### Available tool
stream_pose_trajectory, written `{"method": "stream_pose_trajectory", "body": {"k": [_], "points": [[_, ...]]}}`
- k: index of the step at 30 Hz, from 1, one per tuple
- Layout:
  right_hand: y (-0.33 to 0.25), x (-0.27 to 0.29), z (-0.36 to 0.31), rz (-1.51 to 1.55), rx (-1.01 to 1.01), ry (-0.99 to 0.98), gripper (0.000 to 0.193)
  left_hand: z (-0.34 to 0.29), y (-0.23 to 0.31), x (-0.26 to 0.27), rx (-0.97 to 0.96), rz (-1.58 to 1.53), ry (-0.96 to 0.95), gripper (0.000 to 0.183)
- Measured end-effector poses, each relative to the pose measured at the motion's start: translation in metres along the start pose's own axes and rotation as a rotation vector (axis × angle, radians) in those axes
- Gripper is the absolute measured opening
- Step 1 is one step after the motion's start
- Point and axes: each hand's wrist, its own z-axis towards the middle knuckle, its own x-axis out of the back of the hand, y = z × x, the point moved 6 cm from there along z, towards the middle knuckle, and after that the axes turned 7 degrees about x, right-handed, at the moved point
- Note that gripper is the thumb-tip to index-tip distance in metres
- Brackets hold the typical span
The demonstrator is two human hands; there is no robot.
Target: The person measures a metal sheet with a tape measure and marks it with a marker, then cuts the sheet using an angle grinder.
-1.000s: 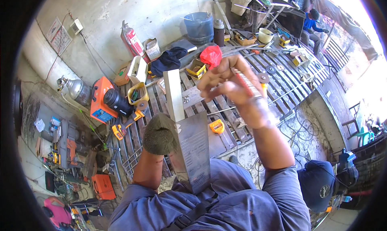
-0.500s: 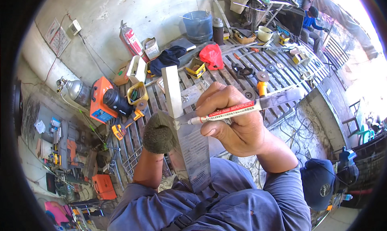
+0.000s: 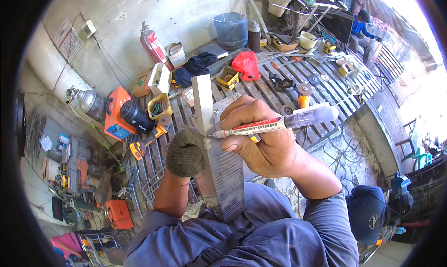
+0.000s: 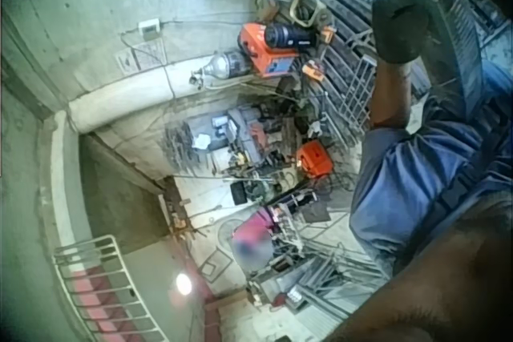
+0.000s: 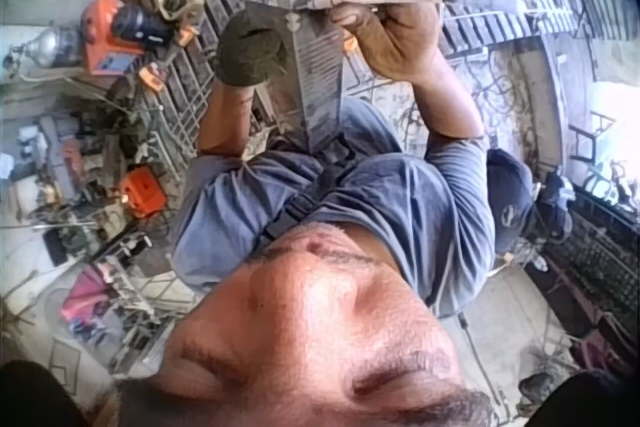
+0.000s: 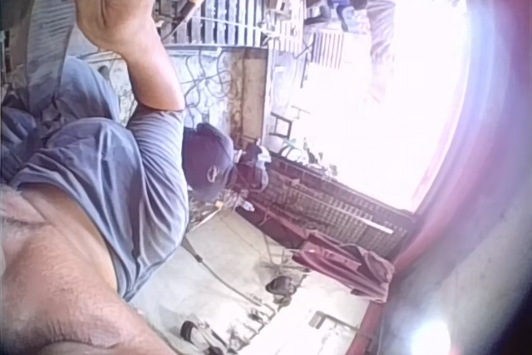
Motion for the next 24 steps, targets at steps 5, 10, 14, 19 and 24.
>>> {"method": "stream_pose_trajectory", "body": {"k": [5, 10, 14, 19, 24], "points": [[-0.001, -0.001, -0.001, -0.006, 0.022, 0.007, 0.028, 0.001, -0.004, 0.007, -0.012, 0.020, 0.002, 0.029], [0.000, -0.001, -0.002, 0.003, -0.006, 0.016, 0.028, 0.001, -0.002, 0.003, -0.006, 0.044, 0.002, 0.030], [0.001, -0.001, -0.003, 0.012, -0.005, 0.015, 0.027, 0.002, -0.007, 0.008, 0.004, 0.051, 0.011, 0.028], [0.000, -0.001, -0.001, 0.005, 0.011, -0.014, 0.029, 0.002, -0.005, 0.008, -0.012, 0.118, 0.025, 0.026], [0.002, 0.003, -0.001, -0.004, -0.073, -0.028, 0.031, -0.005, 0.001, -0.005, 0.076, -0.087, -0.023, 0.030]]}}
